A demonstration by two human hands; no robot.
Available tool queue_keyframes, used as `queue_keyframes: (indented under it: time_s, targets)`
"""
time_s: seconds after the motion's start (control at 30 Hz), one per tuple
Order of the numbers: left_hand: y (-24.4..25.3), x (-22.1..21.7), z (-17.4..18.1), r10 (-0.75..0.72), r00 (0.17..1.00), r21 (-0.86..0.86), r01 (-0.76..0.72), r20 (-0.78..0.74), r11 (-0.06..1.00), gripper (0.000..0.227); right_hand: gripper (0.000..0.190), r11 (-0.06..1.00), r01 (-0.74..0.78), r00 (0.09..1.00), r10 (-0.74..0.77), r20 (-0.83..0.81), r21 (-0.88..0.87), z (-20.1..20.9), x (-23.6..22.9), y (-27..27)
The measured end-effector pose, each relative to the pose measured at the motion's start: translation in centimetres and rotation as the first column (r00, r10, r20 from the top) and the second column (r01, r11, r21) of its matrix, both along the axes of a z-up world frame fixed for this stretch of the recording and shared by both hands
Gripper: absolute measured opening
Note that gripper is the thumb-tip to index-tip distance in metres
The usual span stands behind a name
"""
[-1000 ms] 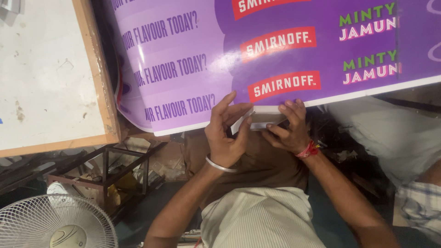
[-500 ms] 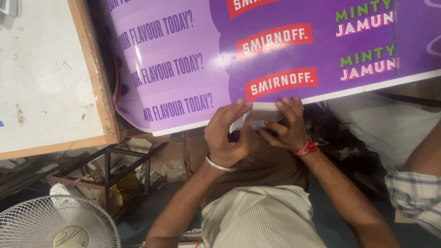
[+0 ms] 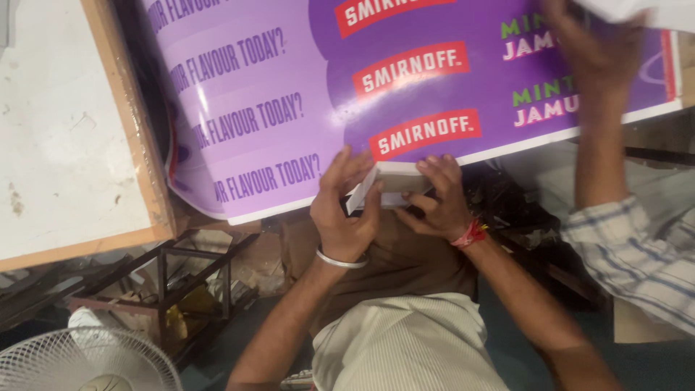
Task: The person assembles small rectangular frames by hand on a purple branded table. They repeatedly pick up frame parts, align them, and press them together, then place the assembled frames on the table.
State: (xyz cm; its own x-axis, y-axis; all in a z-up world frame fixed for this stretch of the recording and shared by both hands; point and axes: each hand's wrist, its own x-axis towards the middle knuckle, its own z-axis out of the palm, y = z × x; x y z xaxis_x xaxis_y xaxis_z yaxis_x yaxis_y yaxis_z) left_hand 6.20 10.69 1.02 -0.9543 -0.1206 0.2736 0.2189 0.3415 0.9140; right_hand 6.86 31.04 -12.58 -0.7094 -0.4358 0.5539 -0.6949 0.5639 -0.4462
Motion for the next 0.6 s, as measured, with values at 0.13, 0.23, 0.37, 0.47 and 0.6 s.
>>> queue_keyframes:
  time_s: [0.13,0.23,0.37,0.47,0.6]
  targets:
    - [0.1,-0.7,-0.3,0.031,0.994,0.017,-0.033,0.102,0.999,0.07,0.072,0.999,-0.003,1.0,0.004,0.029,-0.04,2.1,-0.3,-0.4]
    - [-0.2,-1.3,-0.4,0.022,0.985,-0.003,-0.022,0.173,1.0,0.07,0.084,0.979,-0.019,0.986,0.053,0.16,-0.204,4.7,-0.6,-0.8]
    - [-0.3,-1.7,-0.7,-0.016,0.961,0.081,-0.006,0.276,0.997,0.072,0.049,0.977,0.14,0.971,-0.104,0.216,-0.159,9.0,-1.7,-1.1]
    - [-0.4,-2.0,-0.8,-0.023,0.954,0.088,-0.003,0.299,0.996,0.072,0.03,0.99,0.14,0.98,-0.144,0.141,0.033,12.1,-3.5,-1.0]
    - [-0.2,-2.3,-0.6,-0.034,0.952,0.098,0.004,0.303,0.995,0.07,0.032,0.956,0.077,0.995,-0.09,0.033,0.284,15.3,-5.4,-1.1]
